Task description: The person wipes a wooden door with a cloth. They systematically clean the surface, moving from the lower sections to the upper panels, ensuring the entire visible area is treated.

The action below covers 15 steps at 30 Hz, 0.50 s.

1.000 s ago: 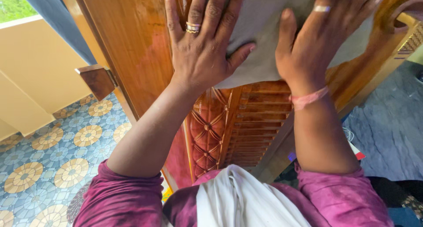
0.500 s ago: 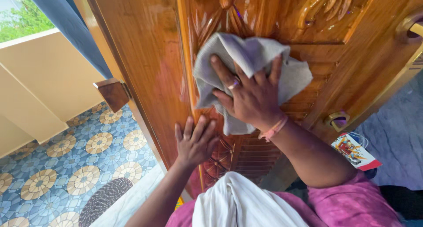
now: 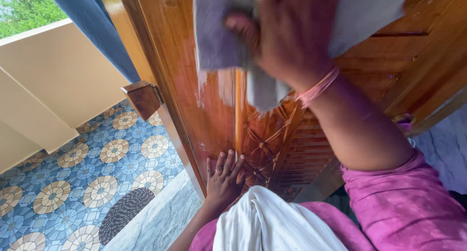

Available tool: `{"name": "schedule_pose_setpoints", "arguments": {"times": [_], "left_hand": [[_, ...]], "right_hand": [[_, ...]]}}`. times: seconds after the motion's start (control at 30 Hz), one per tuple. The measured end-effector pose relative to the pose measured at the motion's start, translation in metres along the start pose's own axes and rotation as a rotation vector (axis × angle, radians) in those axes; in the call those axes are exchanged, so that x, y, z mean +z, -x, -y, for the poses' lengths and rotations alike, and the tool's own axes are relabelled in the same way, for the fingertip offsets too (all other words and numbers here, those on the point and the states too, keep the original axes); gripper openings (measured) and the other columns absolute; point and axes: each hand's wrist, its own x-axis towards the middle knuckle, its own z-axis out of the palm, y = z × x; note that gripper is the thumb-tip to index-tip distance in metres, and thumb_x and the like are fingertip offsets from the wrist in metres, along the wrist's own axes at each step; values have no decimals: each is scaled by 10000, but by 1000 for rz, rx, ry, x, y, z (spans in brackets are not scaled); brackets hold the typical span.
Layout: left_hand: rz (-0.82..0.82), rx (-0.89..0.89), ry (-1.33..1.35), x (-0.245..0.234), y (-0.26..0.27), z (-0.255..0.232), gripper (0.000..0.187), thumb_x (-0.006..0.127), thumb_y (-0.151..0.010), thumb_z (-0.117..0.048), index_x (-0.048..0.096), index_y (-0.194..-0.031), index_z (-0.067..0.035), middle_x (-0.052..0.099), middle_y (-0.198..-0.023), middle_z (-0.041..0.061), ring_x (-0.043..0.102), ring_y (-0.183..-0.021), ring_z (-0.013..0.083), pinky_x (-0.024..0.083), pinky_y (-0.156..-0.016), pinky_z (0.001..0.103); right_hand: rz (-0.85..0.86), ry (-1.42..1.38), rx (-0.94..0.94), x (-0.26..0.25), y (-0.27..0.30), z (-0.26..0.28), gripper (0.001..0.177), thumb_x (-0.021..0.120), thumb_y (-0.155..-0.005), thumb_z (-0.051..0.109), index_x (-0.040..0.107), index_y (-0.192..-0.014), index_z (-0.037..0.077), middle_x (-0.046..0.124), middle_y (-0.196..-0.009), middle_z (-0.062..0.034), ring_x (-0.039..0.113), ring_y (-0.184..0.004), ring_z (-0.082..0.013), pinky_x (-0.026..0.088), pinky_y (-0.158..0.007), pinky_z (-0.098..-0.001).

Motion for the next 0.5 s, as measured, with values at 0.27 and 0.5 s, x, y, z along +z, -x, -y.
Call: {"name": "schedule_pose_setpoints", "arguments": {"times": [0.27, 0.5], "left_hand": [[120, 99, 5, -12, 16, 33, 599, 552, -988, -403, 443, -1568, -300, 379, -1621, -52, 295, -1463, 194, 68, -1218, 642], [97, 201, -28, -11, 22, 64, 625, 542, -999, -381, 385, -1599, -296, 309, -1675, -62, 228, -1550, 144, 89, -1228, 591]], "right_hand": [[371, -427, -84, 87, 180, 96, 581, 496, -1124, 505, 399, -1656, 293, 432, -1678, -72, 500, -1406, -371, 411, -1032, -549], [23, -19, 108, 92, 204, 24, 694, 455, -1116, 611, 368, -1653, 181, 390, -1581, -374, 385, -1498, -562, 314, -1245, -630]]}}
